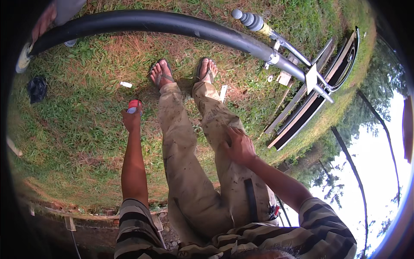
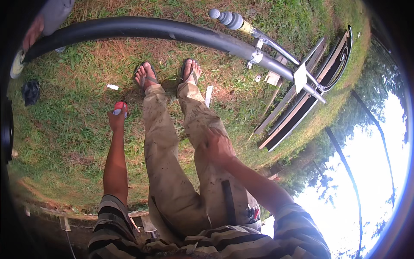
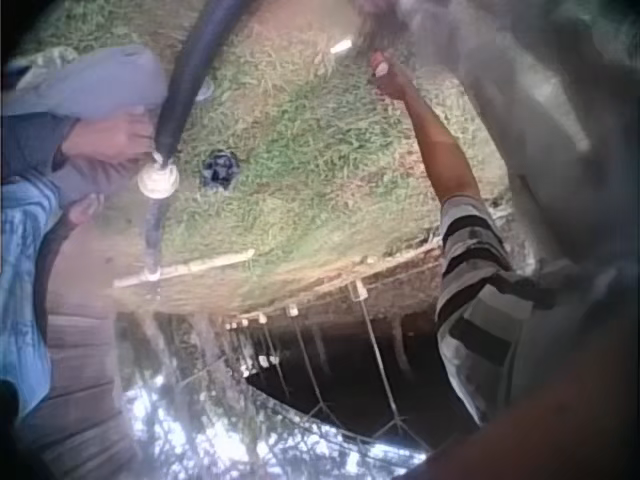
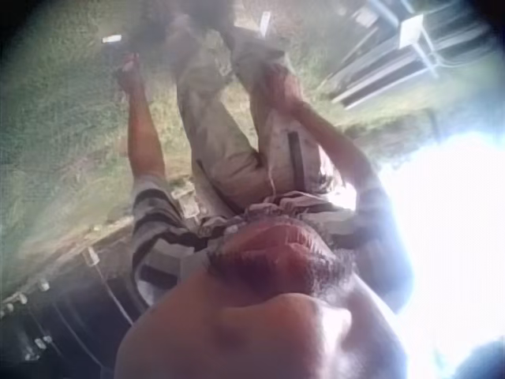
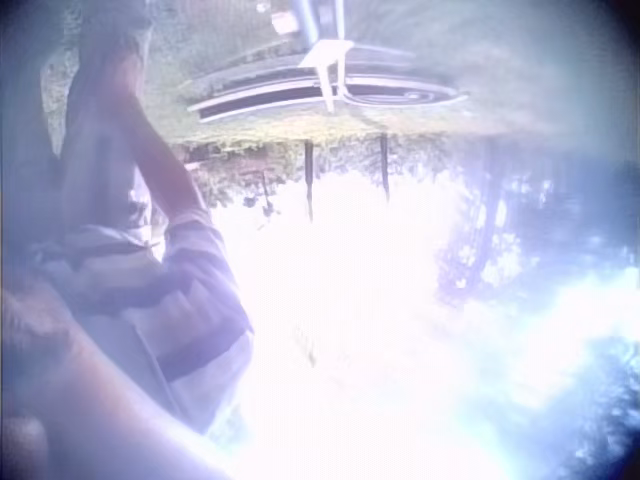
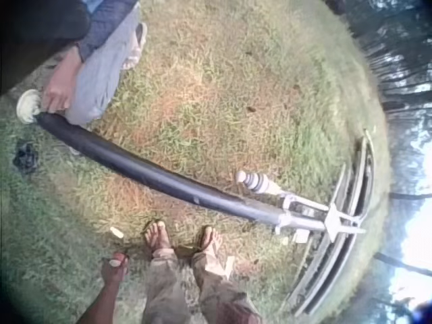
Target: The person applies a yellow sealant from a red can onto the joints of a black pipe using their fingers. They spread the substance around the connection points and then place the can on a nearby wooden plank.
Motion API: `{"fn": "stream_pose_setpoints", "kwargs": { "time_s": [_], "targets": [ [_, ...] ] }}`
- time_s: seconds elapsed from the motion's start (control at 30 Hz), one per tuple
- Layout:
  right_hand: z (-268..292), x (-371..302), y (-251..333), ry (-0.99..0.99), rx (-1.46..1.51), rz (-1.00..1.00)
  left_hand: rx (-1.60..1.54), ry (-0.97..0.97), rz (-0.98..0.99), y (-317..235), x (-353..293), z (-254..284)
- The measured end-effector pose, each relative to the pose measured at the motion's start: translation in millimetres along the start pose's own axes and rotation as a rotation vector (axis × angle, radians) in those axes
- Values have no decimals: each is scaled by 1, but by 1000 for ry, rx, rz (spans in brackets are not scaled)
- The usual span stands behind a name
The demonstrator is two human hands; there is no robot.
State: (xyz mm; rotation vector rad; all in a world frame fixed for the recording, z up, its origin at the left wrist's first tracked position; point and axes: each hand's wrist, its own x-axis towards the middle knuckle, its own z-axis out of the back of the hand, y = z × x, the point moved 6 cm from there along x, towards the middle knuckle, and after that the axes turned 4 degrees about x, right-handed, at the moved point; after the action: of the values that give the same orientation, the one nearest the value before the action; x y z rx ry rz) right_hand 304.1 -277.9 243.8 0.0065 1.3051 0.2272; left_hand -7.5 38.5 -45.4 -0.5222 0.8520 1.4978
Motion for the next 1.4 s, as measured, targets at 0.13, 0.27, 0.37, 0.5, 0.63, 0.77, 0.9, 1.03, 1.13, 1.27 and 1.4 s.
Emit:
{"fn": "stream_pose_setpoints", "kwargs": {
  "time_s": [0.13,0.27,0.37,0.5,0.63,0.77,0.9,1.03,1.13,1.27,1.4],
  "targets": [
    [78,7,6,-141,125,-60,18,-124,-302,-87,-112,111],
    [132,19,-23,-452,672,90,-2,-155,-514,-163,-210,134],
    [136,33,-25,-524,787,179,11,-155,-626,-211,-263,138],
    [152,94,-50,-613,829,246,29,-145,-674,-248,-309,114],
    [205,168,-90,-684,630,56,85,-104,-652,-268,-340,81],
    [259,194,-122,-673,412,23,178,-51,-707,-247,-354,45],
    [281,213,-138,-551,279,-19,327,-45,-737,-263,-388,49],
    [288,222,-129,-539,270,76,330,-7,-735,-259,-406,55],
    [280,211,-103,-482,387,288,245,-2,-775,-250,-417,66],
    [241,214,-120,-579,897,138,167,8,-753,-240,-426,81],
    [223,179,-92,-514,557,345,145,-52,-771,-229,-421,83]
  ]
}}
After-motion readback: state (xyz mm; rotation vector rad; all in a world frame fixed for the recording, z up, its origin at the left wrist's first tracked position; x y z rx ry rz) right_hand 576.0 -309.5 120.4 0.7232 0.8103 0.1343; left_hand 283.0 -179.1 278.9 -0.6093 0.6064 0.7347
